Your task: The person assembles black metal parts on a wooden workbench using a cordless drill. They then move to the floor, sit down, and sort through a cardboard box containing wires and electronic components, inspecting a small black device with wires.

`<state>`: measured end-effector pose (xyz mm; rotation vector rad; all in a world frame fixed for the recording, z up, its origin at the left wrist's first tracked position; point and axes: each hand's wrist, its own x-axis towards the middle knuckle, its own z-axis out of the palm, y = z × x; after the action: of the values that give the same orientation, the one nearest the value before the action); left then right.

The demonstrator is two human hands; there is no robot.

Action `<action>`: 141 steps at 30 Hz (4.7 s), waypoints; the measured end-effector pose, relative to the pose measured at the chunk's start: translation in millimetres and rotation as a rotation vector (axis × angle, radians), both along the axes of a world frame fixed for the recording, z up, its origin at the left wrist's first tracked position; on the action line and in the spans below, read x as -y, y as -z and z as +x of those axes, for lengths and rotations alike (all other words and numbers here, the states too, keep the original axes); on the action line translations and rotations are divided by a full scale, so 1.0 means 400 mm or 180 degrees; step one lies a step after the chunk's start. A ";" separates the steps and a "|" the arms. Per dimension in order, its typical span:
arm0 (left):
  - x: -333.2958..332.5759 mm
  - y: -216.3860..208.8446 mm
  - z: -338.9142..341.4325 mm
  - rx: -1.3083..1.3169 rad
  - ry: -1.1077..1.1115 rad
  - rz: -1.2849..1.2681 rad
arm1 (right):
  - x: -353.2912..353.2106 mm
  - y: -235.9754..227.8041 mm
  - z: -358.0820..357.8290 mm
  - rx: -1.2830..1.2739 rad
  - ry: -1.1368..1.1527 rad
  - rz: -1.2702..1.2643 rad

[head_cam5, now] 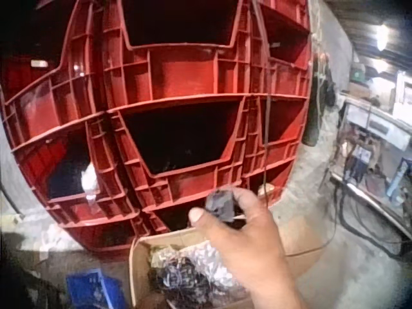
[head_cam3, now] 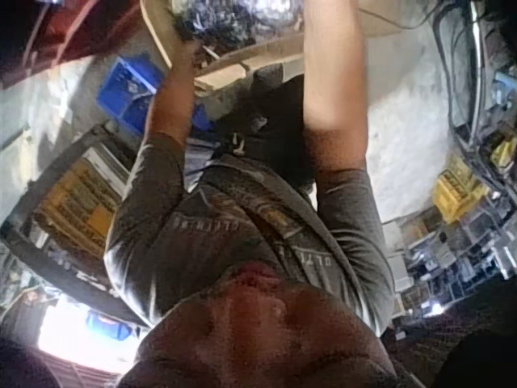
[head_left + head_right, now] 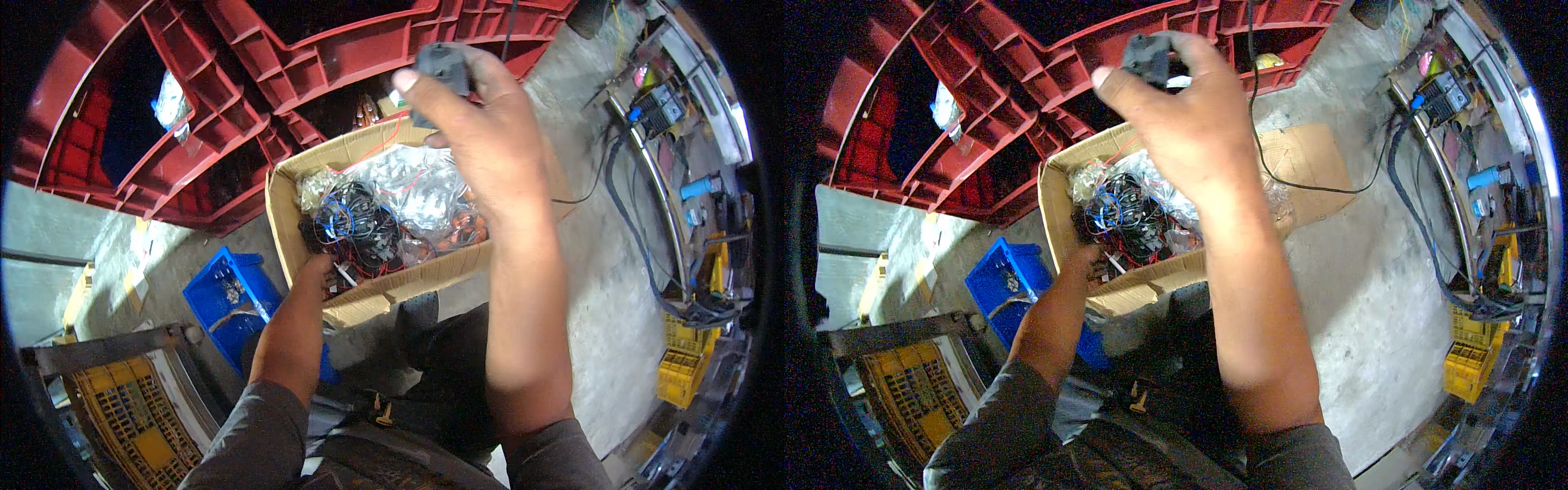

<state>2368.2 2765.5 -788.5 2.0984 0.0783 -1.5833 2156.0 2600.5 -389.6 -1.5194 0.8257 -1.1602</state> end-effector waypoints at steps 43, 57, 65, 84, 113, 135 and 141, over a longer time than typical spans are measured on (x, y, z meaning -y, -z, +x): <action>-0.281 -0.933 0.090 0.0197 0.0251 -0.3481 | -0.357 -0.020 0.216 -0.1518 -0.3945 -0.0787; -0.224 -1.143 0.032 0.1701 0.0655 -0.4004 | -0.474 0.040 0.248 -0.2186 -0.4560 -0.1664; -0.257 -1.180 -0.007 0.1987 0.0468 -0.4296 | -0.390 0.029 0.242 -0.1761 -0.4449 -0.1215; -0.351 -1.086 -0.010 0.2435 0.0577 -0.4630 | -0.326 -0.132 0.143 0.0222 -0.1629 -0.2768; -0.322 -1.169 -0.060 0.3488 0.0848 -0.3868 | -0.295 -0.087 0.173 0.0300 -0.3385 0.1761; -0.335 -1.122 -0.030 0.1645 0.1247 -0.3350 | -0.262 -0.095 0.153 -0.1108 -0.3600 0.0940; -0.338 -1.124 -0.024 0.1564 0.1420 -0.3306 | -0.268 -0.080 0.161 -0.1111 -0.3576 0.0804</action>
<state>2358.7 2900.5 -338.8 1.5870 -1.1776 -0.8941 2220.2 2707.5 -357.7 -1.6081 0.2000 0.0325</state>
